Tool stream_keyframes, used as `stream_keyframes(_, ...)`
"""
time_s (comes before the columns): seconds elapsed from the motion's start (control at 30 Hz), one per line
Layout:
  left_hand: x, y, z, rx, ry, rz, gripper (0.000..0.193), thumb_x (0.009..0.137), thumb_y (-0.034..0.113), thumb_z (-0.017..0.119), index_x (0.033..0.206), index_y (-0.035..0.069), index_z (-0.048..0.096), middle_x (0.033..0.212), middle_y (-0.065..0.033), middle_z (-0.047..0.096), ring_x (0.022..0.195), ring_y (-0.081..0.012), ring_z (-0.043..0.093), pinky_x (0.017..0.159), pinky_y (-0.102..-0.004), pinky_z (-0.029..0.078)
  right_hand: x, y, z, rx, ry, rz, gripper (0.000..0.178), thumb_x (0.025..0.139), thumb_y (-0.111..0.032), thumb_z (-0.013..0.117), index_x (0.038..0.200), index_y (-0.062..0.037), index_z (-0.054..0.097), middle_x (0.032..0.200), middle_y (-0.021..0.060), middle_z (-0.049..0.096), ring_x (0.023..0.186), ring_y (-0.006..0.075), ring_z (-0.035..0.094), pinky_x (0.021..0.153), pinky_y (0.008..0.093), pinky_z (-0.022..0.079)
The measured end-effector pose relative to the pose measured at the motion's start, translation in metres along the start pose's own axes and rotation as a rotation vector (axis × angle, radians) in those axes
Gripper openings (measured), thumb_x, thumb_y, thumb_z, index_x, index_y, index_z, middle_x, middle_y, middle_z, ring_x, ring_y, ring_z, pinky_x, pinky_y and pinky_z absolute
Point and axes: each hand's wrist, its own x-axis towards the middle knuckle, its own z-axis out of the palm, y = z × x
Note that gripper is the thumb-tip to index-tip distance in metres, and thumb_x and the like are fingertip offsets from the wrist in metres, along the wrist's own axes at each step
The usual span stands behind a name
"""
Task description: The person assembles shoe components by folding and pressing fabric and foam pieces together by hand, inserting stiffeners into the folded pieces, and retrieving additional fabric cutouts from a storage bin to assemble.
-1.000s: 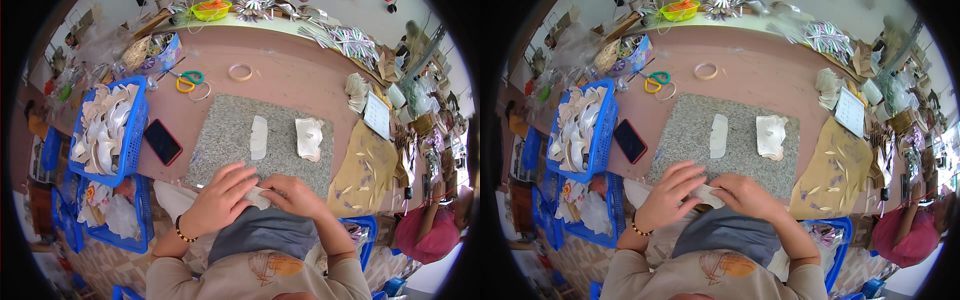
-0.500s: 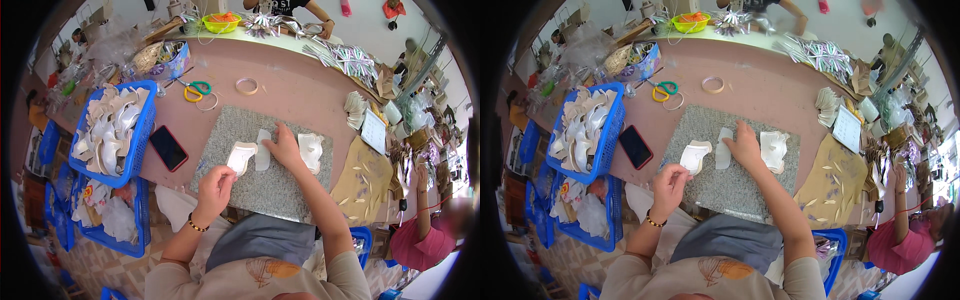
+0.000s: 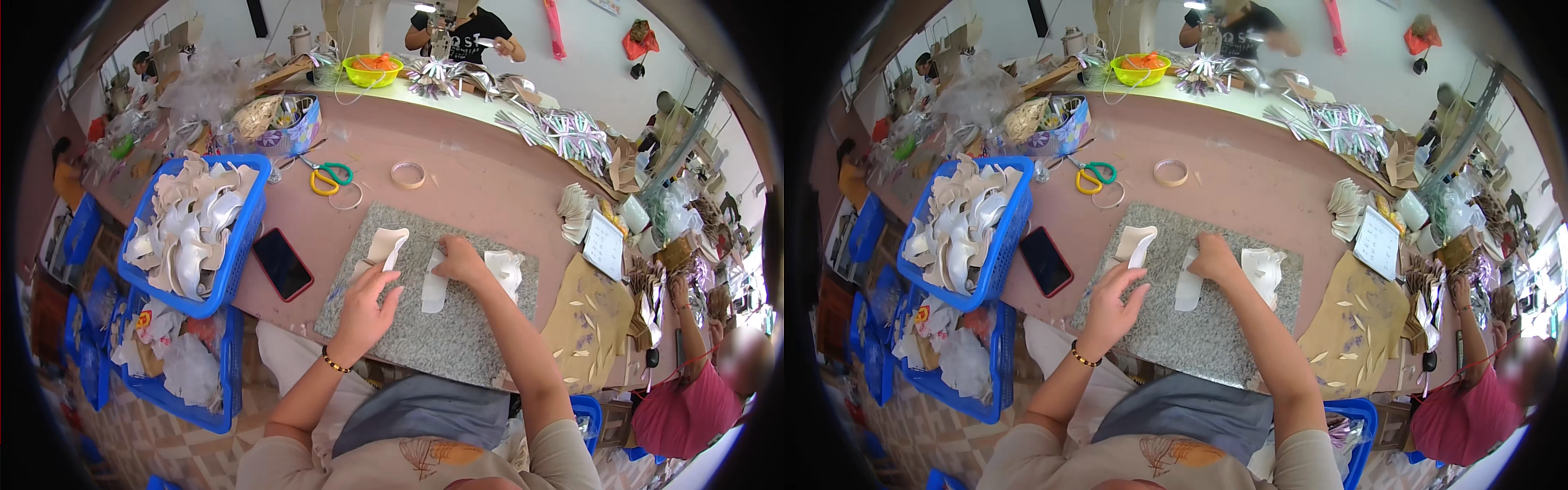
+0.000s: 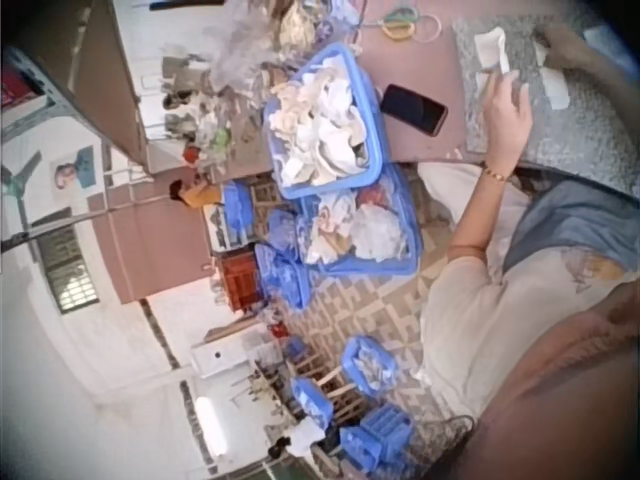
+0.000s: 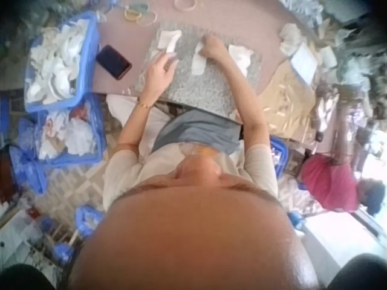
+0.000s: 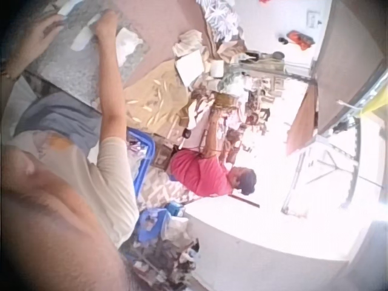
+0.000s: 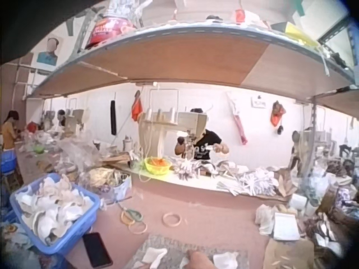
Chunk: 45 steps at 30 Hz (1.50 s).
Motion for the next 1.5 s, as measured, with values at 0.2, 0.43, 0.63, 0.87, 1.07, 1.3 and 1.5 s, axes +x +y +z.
stream_keyframes(0.2, 0.007, -0.004, 0.006, 0.014, 0.042, 0.046, 0.021, 0.078, 0.004, 0.063, 0.098, -0.001, 0.060, 0.102, -0.0176, 0.060, 0.090, -0.0304, 0.060, 0.077, -0.0339, 0.047, -0.031, -0.004, -0.021, 0.209, -0.085, -0.021, 0.046, 0.056, -0.008, 0.077, 0.098, 0.0021, 0.061, 0.106, 0.0163, 0.054, 0.093, 0.0326, 0.056, 0.078, 0.0357, 0.047)
stream_keyframes(0.43, 0.019, 0.020, 0.008, -0.094, -0.182, 0.120, 0.020, 0.078, 0.003, 0.064, 0.097, -0.002, 0.062, 0.117, -0.0211, 0.055, 0.097, -0.0332, 0.059, 0.081, -0.0346, 0.047, -0.102, -0.019, -0.027, 0.302, 0.332, -0.645, 0.023, 0.063, 0.004, 0.069, 0.084, -0.0028, 0.061, 0.083, 0.0096, 0.048, 0.076, 0.0240, 0.053, 0.064, 0.0330, 0.045)
stream_keyframes(0.63, 0.014, 0.027, 0.014, -0.178, -0.162, 0.188, 0.015, 0.078, 0.002, 0.063, 0.092, -0.003, 0.064, 0.115, -0.0203, 0.056, 0.093, -0.0301, 0.061, 0.077, -0.0329, 0.049, -0.121, -0.020, -0.027, 0.278, 0.537, -0.768, 0.026, 0.059, 0.008, 0.067, 0.082, -0.0009, 0.060, 0.083, 0.0097, 0.049, 0.078, 0.0255, 0.054, 0.064, 0.0341, 0.047)
stream_keyframes(0.87, 0.016, 0.038, 0.004, -0.309, -0.287, 0.088, 0.016, 0.079, 0.003, 0.062, 0.094, -0.002, 0.065, 0.115, -0.0187, 0.057, 0.096, -0.0283, 0.061, 0.079, -0.0313, 0.048, -0.128, -0.026, -0.036, 0.115, 0.620, -1.008, 0.028, 0.053, 0.005, 0.065, 0.080, 0.0013, 0.058, 0.084, 0.0109, 0.051, 0.078, 0.0285, 0.056, 0.063, 0.0342, 0.049)
stream_keyframes(1.07, 0.021, 0.042, -0.002, -0.170, -0.385, 0.206, 0.018, 0.075, 0.001, 0.062, 0.092, -0.002, 0.065, 0.115, -0.0190, 0.057, 0.101, -0.0299, 0.059, 0.085, -0.0343, 0.048, -0.133, -0.034, -0.044, -0.070, 0.517, -1.089, 0.024, 0.056, -0.003, 0.062, 0.079, 0.0031, 0.057, 0.087, 0.0109, 0.054, 0.082, 0.0269, 0.057, 0.065, 0.0343, 0.051)
stream_keyframes(1.3, 0.027, 0.046, 0.000, 0.096, -0.350, 0.302, 0.011, 0.071, 0.001, 0.058, 0.079, -0.006, 0.062, 0.113, -0.0199, 0.058, 0.099, -0.0325, 0.059, 0.084, -0.0363, 0.048, -0.134, -0.034, -0.042, -0.056, 0.504, -1.098, 0.022, 0.056, -0.001, 0.064, 0.077, 0.0023, 0.059, 0.084, 0.0106, 0.055, 0.078, 0.0270, 0.057, 0.063, 0.0337, 0.050)
stream_keyframes(1.5, 0.058, -0.001, 0.003, 0.164, -0.206, 0.143, 0.012, 0.074, 0.004, 0.055, 0.072, -0.008, 0.056, 0.113, -0.0209, 0.057, 0.092, -0.0354, 0.058, 0.078, -0.0375, 0.048, -0.158, -0.032, -0.045, -0.031, 0.531, -0.986, 0.018, 0.060, 0.000, 0.063, 0.077, 0.0020, 0.057, 0.089, 0.0104, 0.058, 0.082, 0.0264, 0.058, 0.071, 0.0370, 0.049)
